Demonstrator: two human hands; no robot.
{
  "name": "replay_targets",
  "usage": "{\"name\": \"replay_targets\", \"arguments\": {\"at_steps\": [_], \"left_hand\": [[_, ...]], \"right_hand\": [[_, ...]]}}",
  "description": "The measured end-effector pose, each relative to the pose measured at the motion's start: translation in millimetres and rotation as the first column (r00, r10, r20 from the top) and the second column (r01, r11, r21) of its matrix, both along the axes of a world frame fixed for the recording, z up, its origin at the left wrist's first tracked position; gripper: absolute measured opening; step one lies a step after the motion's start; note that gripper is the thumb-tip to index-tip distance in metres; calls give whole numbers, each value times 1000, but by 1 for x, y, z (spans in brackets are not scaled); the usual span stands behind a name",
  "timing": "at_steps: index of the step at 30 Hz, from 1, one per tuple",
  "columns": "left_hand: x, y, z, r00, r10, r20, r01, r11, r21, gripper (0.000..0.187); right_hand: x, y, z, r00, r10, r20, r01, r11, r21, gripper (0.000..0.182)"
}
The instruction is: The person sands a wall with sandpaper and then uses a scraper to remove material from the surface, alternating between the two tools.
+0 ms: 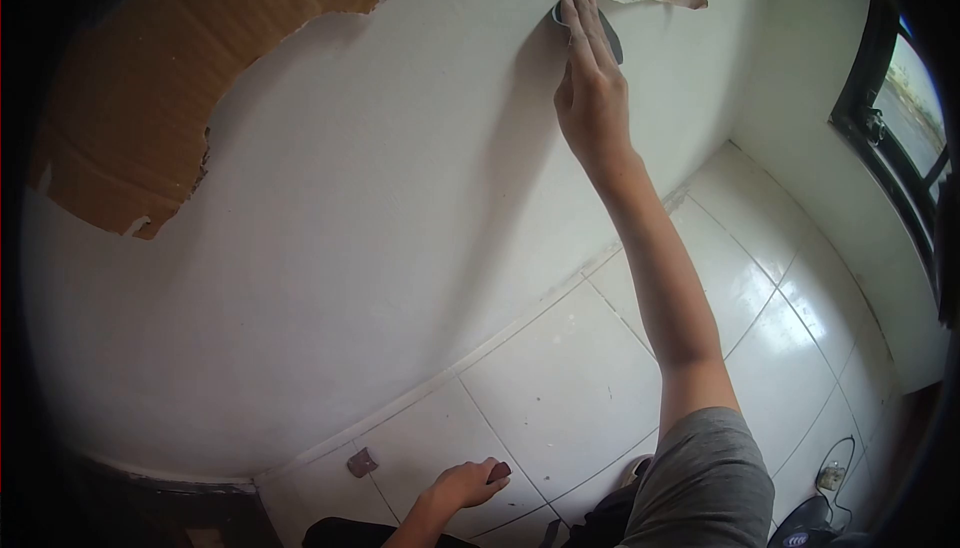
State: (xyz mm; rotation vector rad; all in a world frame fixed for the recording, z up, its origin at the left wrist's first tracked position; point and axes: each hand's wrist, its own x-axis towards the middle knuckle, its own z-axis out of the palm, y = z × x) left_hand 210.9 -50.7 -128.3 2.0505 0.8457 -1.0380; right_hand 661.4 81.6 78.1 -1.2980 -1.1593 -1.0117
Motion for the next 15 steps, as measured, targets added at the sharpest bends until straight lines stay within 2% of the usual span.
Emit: {"name": "replay_targets", "arguments": {"at_steps": [4, 6, 12, 15], "left_hand": [[-5, 7, -1, 1000, 1, -13, -1, 999, 53, 55], [-4, 8, 0, 1000, -2, -9, 3, 999, 54, 55], [-4, 2, -5, 1000, -5, 17, 5, 1000, -2, 55], [-4, 1, -3, 1000, 0, 2, 0, 1000, 11, 55]], "right_hand": [[-12, 3, -29, 1000, 17, 9, -17, 1000, 23, 67], [-17, 3, -40, 1000, 20, -15, -20, 1000, -19, 66], [-3, 1, -1, 999, 13, -40, -12, 1000, 20, 67], [-6, 3, -6, 999, 15, -29, -14, 999, 29, 69]]}}
